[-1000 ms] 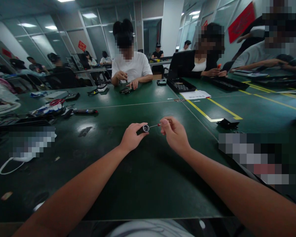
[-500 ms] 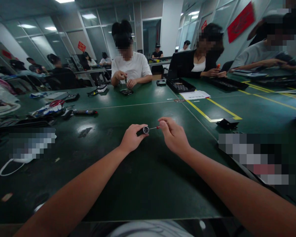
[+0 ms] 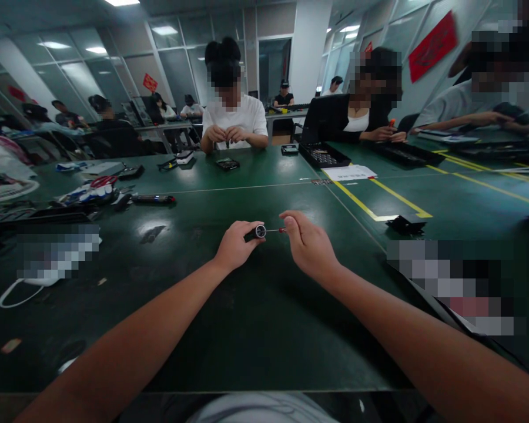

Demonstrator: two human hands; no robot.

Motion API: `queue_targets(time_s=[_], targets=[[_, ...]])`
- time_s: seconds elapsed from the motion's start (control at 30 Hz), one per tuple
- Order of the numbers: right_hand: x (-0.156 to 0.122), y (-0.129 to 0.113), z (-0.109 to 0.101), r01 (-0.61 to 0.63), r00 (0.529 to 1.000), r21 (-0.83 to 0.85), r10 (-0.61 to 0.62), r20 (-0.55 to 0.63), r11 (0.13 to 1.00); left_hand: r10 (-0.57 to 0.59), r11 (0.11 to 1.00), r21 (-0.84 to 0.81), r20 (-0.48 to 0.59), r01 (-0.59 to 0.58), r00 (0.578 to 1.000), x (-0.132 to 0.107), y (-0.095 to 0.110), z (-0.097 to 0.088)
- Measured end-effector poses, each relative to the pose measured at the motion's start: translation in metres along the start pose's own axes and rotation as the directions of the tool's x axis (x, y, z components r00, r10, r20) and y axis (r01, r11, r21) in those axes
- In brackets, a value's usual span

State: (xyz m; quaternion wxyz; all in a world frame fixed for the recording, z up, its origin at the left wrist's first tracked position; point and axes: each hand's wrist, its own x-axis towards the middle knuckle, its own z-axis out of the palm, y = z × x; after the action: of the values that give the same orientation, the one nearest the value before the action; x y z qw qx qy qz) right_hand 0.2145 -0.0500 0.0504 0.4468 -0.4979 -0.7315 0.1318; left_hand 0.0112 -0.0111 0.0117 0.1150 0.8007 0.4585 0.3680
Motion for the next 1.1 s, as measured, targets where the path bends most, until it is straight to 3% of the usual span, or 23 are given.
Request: queue_targets(time_s=[0.23, 0.37, 0.43, 0.5, 0.53, 0.6, 0.67, 0.9, 1.1], targets=[[0.0, 0.003, 0.002, -0.018, 0.999, 0.176, 0.026, -0.044, 0.984, -0.011, 1.0, 0.02, -0.034, 0.011, 0.999, -0.001, -0.004, 0.001], [0.008, 0.012, 0.006, -0.097, 0.991, 0.339, 0.123, -0.056, 0.936, -0.019, 1.0, 0.02, -0.047, 0.02, 0.999, 0.0, -0.005, -0.001], [0.014, 0.02, 0.009, -0.176, 0.973, 0.516, 0.227, -0.037, 0.838, 0.038, 0.999, 0.025, -0.051, -0.036, 0.998, 0.0, -0.003, -0.002], [0.019, 0.03, 0.012, -0.308, 0.923, 0.675, 0.384, 0.04, 0.67, 0.108, 0.993, 0.045, -0.053, -0.106, 0.993, 0.001, -0.002, -0.004], [0.02, 0.034, 0.014, -0.369, 0.89, 0.718, 0.448, 0.088, 0.59, 0.128, 0.99, 0.059, -0.049, -0.125, 0.991, 0.002, -0.002, -0.004], [0.021, 0.041, 0.016, -0.396, 0.855, 0.754, 0.509, 0.095, 0.524, 0.128, 0.989, 0.081, -0.032, -0.125, 0.991, 0.003, -0.002, -0.005], [0.02, 0.043, 0.018, -0.372, 0.863, 0.749, 0.502, 0.062, 0.548, 0.101, 0.991, 0.086, -0.015, -0.099, 0.995, 0.004, -0.001, -0.004], [0.014, 0.032, 0.018, -0.224, 0.938, 0.568, 0.334, -0.096, 0.792, 0.042, 0.997, 0.064, -0.004, -0.042, 0.999, 0.002, 0.002, -0.002], [0.01, 0.023, 0.011, -0.134, 0.972, 0.428, 0.202, -0.119, 0.894, 0.02, 0.999, 0.031, -0.02, -0.019, 1.0, 0.001, 0.001, -0.001]])
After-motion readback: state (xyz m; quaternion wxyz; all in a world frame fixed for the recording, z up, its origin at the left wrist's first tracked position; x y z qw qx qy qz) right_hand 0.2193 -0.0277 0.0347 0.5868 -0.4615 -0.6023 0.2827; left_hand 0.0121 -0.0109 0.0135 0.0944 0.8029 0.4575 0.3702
